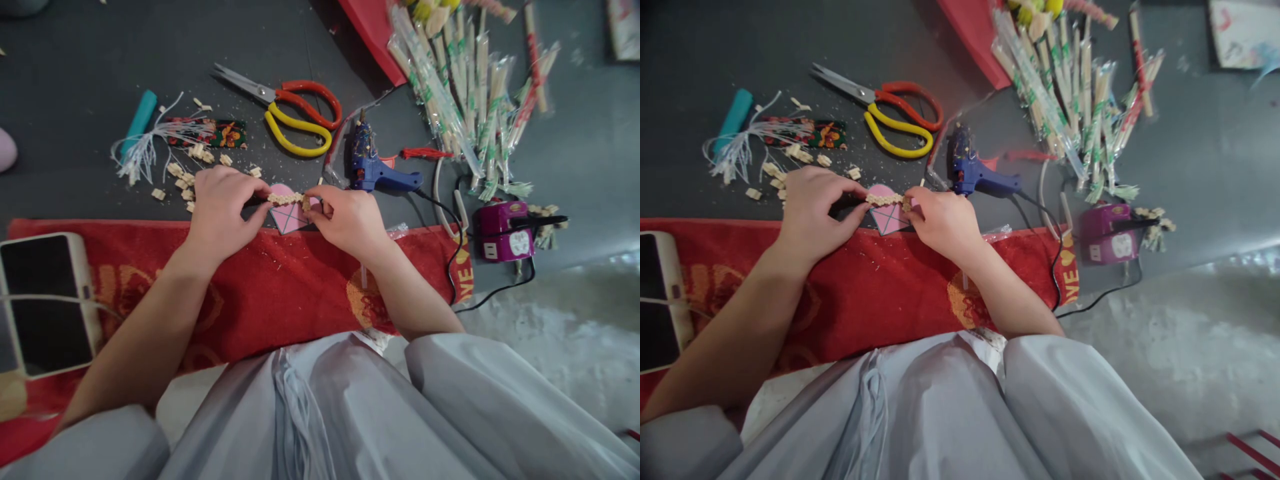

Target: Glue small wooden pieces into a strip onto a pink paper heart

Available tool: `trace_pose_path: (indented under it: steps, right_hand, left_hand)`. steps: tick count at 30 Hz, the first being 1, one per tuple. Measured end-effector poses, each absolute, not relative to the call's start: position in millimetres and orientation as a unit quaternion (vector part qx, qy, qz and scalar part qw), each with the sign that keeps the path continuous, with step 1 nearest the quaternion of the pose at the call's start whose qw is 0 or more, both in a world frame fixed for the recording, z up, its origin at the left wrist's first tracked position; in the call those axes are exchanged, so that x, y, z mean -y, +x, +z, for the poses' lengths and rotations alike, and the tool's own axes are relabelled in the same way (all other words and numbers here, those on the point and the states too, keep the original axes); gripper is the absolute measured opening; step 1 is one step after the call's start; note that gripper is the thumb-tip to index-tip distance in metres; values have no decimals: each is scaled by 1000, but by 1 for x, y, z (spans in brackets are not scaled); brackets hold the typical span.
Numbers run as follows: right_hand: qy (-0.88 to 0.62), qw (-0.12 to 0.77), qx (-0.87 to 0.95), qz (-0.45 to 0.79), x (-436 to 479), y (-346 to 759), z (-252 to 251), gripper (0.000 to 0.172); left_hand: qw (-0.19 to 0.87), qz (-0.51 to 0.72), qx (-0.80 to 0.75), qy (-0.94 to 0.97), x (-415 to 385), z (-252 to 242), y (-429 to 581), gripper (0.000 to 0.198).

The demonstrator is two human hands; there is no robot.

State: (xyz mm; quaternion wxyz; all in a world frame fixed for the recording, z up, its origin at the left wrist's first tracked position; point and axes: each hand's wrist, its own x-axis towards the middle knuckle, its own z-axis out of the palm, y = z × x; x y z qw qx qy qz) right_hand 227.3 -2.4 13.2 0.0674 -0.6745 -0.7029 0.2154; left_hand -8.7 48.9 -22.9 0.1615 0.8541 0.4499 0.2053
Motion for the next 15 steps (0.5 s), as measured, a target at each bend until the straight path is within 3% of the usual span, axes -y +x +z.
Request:
trace_pose_path:
  steps: [15]
  right_hand:
    - [-670, 73, 707, 213, 1, 230, 14, 36]
  left_hand:
    - [187, 202, -441, 854, -49, -19, -8, 12]
